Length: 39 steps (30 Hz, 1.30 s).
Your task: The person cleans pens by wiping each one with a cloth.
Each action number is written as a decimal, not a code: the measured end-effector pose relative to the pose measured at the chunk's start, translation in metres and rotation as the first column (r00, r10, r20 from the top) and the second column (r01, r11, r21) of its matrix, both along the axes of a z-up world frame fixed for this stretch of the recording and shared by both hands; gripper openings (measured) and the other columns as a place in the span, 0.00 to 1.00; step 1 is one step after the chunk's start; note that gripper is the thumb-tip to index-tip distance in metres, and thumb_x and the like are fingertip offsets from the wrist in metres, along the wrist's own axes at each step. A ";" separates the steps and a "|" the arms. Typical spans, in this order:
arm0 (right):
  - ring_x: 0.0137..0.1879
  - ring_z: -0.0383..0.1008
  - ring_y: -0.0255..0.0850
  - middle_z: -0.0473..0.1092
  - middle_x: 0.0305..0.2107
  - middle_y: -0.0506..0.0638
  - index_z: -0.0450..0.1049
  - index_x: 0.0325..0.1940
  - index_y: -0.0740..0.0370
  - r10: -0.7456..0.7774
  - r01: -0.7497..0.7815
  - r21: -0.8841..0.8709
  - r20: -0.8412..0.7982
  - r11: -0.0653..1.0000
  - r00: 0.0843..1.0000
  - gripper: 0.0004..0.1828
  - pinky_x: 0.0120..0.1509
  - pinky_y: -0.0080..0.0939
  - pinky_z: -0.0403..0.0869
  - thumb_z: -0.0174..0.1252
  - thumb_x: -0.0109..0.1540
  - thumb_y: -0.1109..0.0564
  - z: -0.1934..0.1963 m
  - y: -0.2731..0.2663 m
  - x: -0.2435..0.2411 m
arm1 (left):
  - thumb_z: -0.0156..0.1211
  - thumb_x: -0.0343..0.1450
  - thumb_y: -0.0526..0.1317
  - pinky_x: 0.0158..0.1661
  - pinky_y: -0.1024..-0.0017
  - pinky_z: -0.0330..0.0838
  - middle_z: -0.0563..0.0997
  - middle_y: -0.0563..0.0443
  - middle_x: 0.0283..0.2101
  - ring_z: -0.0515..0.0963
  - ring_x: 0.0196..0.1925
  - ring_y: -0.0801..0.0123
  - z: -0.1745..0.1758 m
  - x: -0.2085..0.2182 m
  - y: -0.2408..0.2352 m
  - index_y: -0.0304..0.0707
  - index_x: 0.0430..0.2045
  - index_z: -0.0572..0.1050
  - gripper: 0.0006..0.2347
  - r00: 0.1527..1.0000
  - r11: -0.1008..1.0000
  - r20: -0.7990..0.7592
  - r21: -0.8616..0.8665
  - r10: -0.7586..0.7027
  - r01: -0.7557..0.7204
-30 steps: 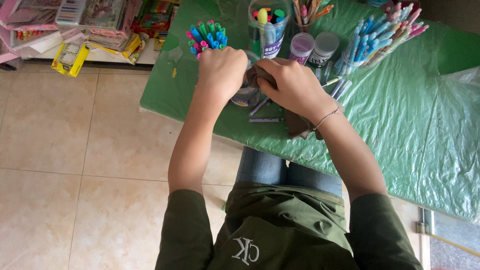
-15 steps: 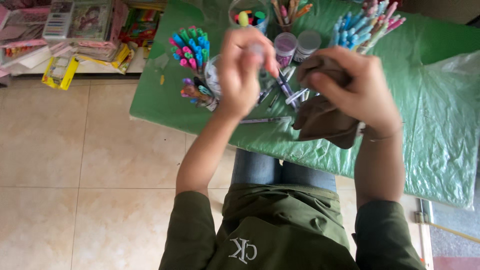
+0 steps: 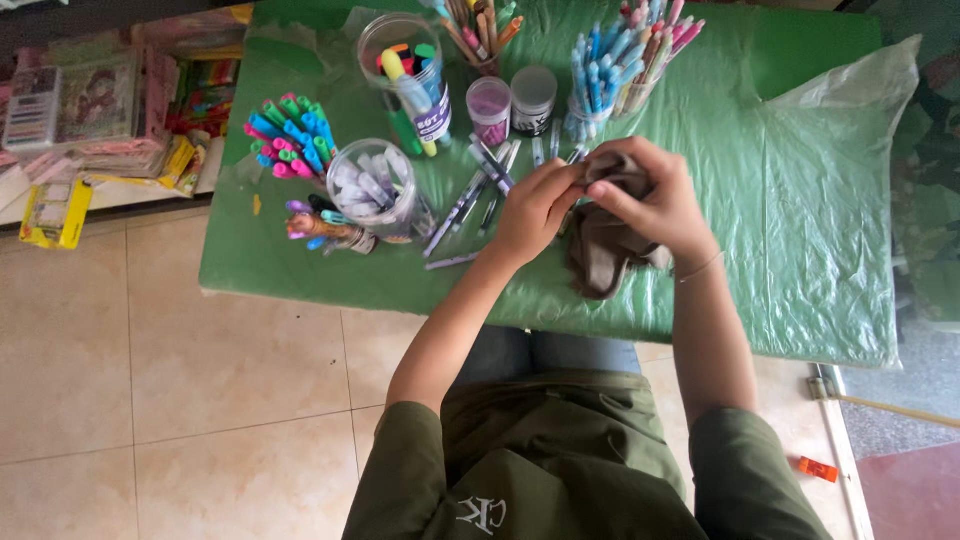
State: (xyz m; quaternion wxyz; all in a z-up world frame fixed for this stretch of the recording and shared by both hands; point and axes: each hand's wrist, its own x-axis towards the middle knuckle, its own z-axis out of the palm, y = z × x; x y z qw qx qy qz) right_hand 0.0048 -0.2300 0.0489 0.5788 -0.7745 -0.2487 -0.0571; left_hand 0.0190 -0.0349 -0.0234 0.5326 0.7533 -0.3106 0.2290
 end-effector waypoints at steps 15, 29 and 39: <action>0.45 0.68 0.31 0.70 0.40 0.47 0.67 0.49 0.64 0.052 -0.016 0.304 -0.110 0.952 0.993 0.11 0.51 0.34 0.70 0.59 0.70 0.56 -0.087 0.020 0.004 | 0.63 0.71 0.30 0.40 0.62 0.72 0.78 0.47 0.38 0.78 0.39 0.56 -0.013 0.000 0.014 0.33 0.42 0.74 0.08 0.955 1.000 0.295 -0.005 0.024 -0.023; 0.45 0.74 0.35 0.73 0.39 0.48 0.70 0.47 0.64 0.126 -0.127 0.087 0.020 0.988 0.992 0.12 0.53 0.34 0.72 0.62 0.66 0.55 -0.057 0.014 0.004 | 0.64 0.72 0.33 0.42 0.61 0.72 0.78 0.48 0.40 0.78 0.40 0.55 -0.012 -0.005 0.018 0.32 0.41 0.76 0.07 0.971 0.998 0.238 0.050 0.021 -0.034; 0.40 0.71 0.30 0.70 0.39 0.46 0.69 0.53 0.65 0.153 -0.081 0.298 -0.227 0.951 0.962 0.09 0.47 0.31 0.72 0.54 0.71 0.59 -0.056 0.016 -0.003 | 0.67 0.70 0.31 0.41 0.62 0.71 0.79 0.47 0.40 0.78 0.39 0.56 -0.016 -0.005 0.015 0.30 0.43 0.76 0.10 0.959 0.997 0.284 0.070 0.020 -0.041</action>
